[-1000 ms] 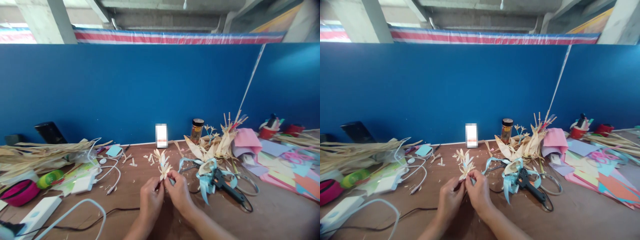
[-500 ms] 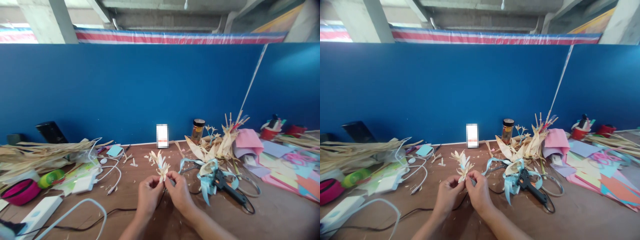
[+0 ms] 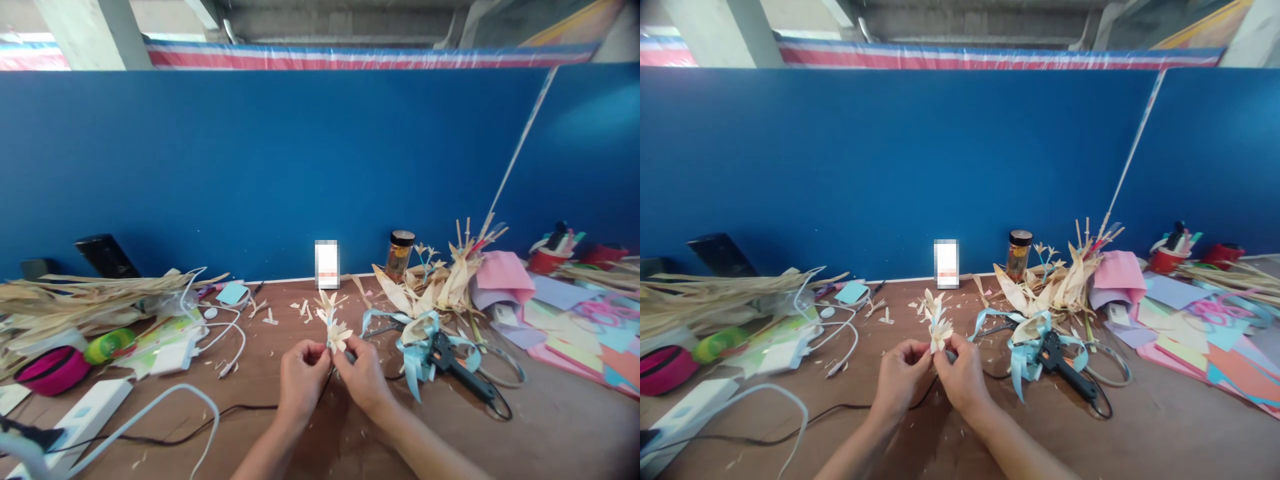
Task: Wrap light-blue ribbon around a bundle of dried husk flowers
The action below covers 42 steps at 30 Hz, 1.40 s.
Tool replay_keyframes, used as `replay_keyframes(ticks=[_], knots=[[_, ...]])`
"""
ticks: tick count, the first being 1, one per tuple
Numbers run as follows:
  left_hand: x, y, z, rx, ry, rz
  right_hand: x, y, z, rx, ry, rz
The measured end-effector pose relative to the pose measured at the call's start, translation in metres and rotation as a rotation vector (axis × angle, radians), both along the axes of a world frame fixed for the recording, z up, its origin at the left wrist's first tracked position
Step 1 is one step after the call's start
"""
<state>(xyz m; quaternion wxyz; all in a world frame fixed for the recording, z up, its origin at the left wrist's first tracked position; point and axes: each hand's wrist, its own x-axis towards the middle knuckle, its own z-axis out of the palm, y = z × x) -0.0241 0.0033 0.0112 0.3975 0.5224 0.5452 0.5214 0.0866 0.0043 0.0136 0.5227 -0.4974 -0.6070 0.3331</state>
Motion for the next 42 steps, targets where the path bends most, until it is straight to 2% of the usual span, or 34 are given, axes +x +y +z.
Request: replay_keyframes(ticks=[6, 10, 13, 16, 20, 23, 26, 29, 32, 38, 42], knots=[[0.003, -0.001, 0.002, 0.153, 0.323, 0.053, 0.0, 0.003, -0.006, -0.06, 0.137, -0.064], [0.01, 0.002, 0.007, 0.307, 0.572, 0.065, 0.003, 0.01, -0.012, -0.154, 0.395, -0.06], [0.016, 0.004, 0.012, 0.375, 0.653, 0.054, 0.006, 0.014, -0.011, -0.21, 0.559, -0.052], [0.021, 0.005, 0.014, 0.4, 0.65, 0.044, 0.009, 0.014, -0.008, -0.21, 0.636, -0.033], [0.024, 0.003, 0.013, 0.383, 0.538, 0.005, 0.01, 0.013, -0.006, -0.225, 0.62, 0.001], [0.024, 0.004, 0.011, 0.286, 0.323, -0.055, 0.012, 0.014, -0.006, -0.227, 0.56, 0.001], [0.021, 0.007, 0.008, 0.118, 0.013, -0.128, 0.014, 0.015, -0.008, -0.229, 0.533, 0.032], [0.016, 0.01, 0.004, -0.127, -0.314, -0.167, 0.014, 0.015, -0.009, -0.242, 0.552, 0.091], [0.012, 0.01, 0.0, -0.272, -0.524, -0.215, 0.011, 0.015, -0.012, -0.279, 0.579, 0.153], [0.009, 0.007, -0.01, -0.25, -0.599, -0.31, 0.01, 0.015, -0.016, -0.352, 0.521, 0.205], [0.008, 0.006, -0.017, -0.271, -0.575, -0.277, 0.009, 0.012, -0.012, -0.311, 0.453, 0.185]])
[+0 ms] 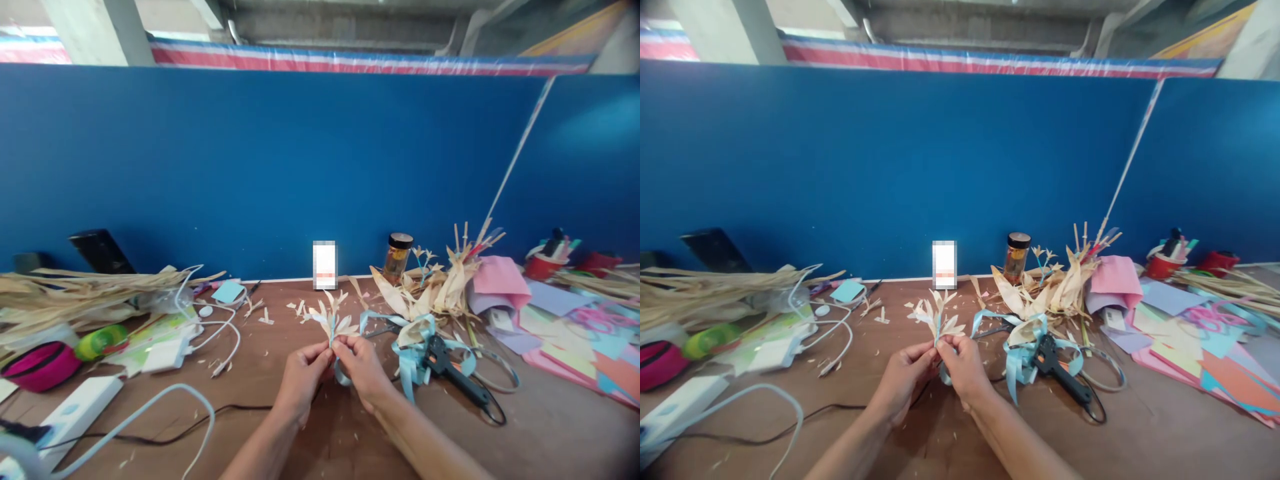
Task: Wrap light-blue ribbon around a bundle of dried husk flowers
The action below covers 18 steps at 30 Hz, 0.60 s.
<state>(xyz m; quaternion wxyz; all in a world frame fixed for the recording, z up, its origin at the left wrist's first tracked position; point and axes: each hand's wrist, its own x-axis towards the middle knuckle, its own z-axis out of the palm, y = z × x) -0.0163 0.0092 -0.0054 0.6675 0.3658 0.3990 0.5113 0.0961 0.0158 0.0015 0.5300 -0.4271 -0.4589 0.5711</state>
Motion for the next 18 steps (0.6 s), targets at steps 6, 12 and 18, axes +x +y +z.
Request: replay_keyframes(ticks=[6, 12, 18], knots=[[-0.0042, 0.0012, -0.0046, -0.084, 0.068, 0.007, -0.0016, -0.0014, 0.0001, 0.048, -0.156, -0.034], [-0.0072, 0.002, -0.003, -0.054, 0.17, 0.049, 0.0002, 0.0014, -0.0046, 0.077, -0.232, -0.053], [-0.0041, 0.0003, -0.0067, 0.013, 0.175, 0.107, 0.004, 0.0029, -0.0022, 0.152, -0.331, -0.081]])
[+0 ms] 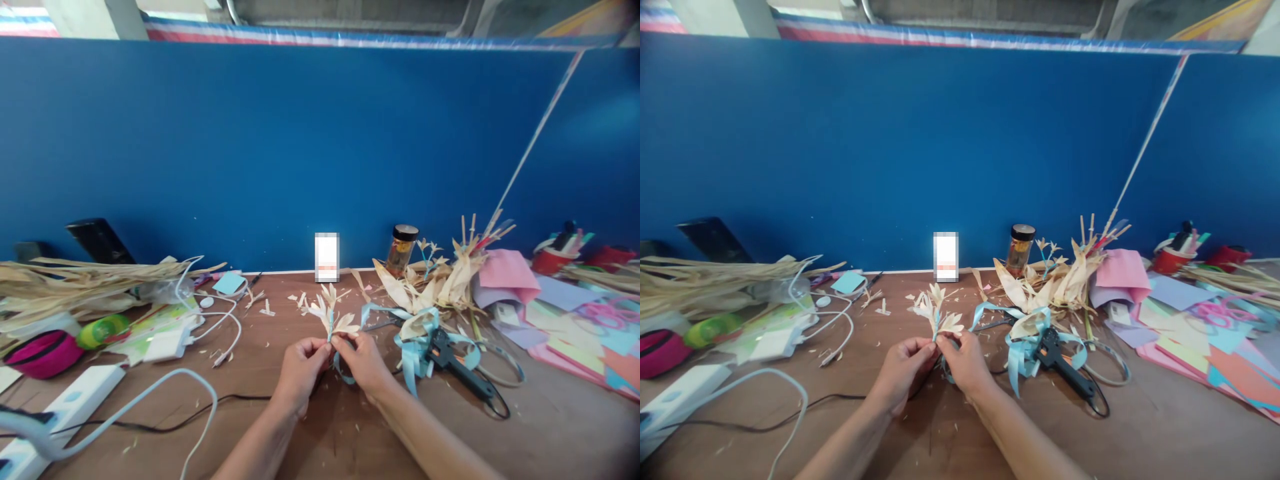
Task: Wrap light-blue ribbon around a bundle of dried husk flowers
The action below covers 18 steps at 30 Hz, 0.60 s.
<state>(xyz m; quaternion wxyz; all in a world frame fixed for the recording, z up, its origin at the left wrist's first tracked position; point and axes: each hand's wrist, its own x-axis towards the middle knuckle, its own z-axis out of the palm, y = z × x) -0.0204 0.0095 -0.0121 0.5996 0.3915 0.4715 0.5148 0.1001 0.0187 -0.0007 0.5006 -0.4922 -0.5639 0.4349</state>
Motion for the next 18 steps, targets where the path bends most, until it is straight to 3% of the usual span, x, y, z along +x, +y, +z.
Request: replay_keyframes(ticks=[8, 13, 18], knots=[[0.007, -0.005, -0.005, 0.141, 0.186, 0.098, 0.004, 0.002, -0.008, 0.054, -0.168, -0.043], [0.009, -0.006, -0.004, 0.218, 0.342, 0.145, 0.001, -0.003, -0.004, 0.05, -0.121, -0.069], [0.011, -0.006, 0.002, 0.258, 0.454, 0.201, 0.0, -0.005, 0.001, 0.03, 0.051, 0.043]])
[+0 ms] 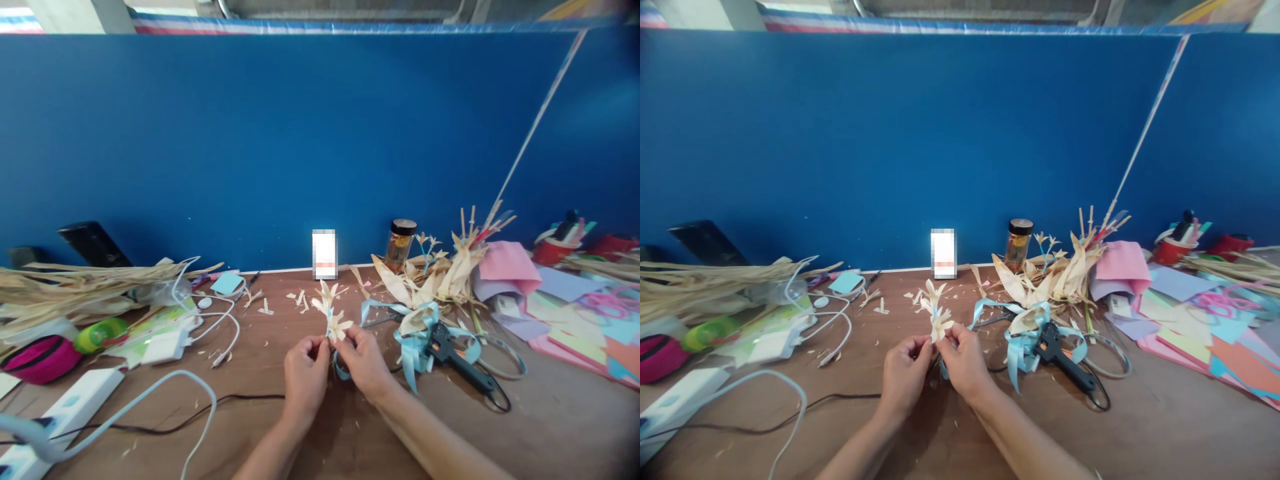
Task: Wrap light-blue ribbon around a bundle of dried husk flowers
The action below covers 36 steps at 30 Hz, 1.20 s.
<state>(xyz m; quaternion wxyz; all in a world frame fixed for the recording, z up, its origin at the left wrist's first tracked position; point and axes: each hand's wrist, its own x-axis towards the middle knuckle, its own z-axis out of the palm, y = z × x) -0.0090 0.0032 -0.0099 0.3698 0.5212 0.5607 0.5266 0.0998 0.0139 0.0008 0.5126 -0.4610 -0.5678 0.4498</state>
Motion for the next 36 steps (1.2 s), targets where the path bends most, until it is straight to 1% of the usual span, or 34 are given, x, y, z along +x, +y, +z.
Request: replay_keyframes(ticks=[2, 5, 7, 11, 13, 15, 17, 20, 23, 25, 27, 29, 31, 33, 36], knots=[[0.001, -0.001, 0.003, 0.013, 0.025, 0.015, -0.002, 0.0, -0.002, -0.009, 0.036, 0.005], [0.003, -0.003, 0.004, 0.06, 0.08, 0.032, -0.006, 0.001, -0.008, -0.024, 0.046, -0.071], [0.004, -0.004, 0.003, 0.102, 0.156, 0.042, -0.009, 0.001, -0.011, -0.044, 0.057, -0.119], [0.001, -0.004, 0.0, 0.225, 0.432, 0.102, -0.013, -0.001, -0.011, -0.087, 0.103, -0.142], [-0.001, -0.003, 0.0, 0.302, 0.59, 0.096, -0.014, -0.002, -0.01, -0.113, 0.127, -0.158], [-0.002, -0.003, 0.0, 0.36, 0.702, 0.077, -0.015, -0.002, -0.009, -0.136, 0.168, -0.173], [-0.001, -0.002, 0.0, 0.391, 0.75, 0.069, -0.016, -0.002, -0.01, -0.148, 0.236, -0.176], [0.002, -0.003, 0.0, 0.408, 0.731, 0.036, -0.017, -0.001, -0.011, -0.181, 0.36, -0.181], [0.005, -0.006, 0.003, 0.392, 0.589, -0.003, -0.013, 0.003, -0.01, -0.26, 0.427, -0.16], [0.007, -0.008, 0.007, 0.328, 0.387, -0.038, -0.006, 0.007, -0.008, -0.316, 0.442, -0.088], [0.008, -0.008, 0.011, 0.168, 0.085, -0.106, 0.002, 0.011, -0.005, -0.353, 0.442, 0.012], [0.007, -0.006, 0.014, -0.083, -0.269, -0.185, 0.01, 0.015, -0.003, -0.377, 0.431, 0.122], [0.003, -0.003, 0.015, -0.301, -0.547, -0.253, 0.014, 0.017, -0.002, -0.385, 0.412, 0.22], [-0.001, -0.001, 0.014, -0.404, -0.682, -0.313, 0.016, 0.017, -0.002, -0.373, 0.392, 0.285], [-0.006, 0.001, 0.014, -0.428, -0.719, -0.369, 0.015, 0.015, -0.003, -0.346, 0.377, 0.324]])
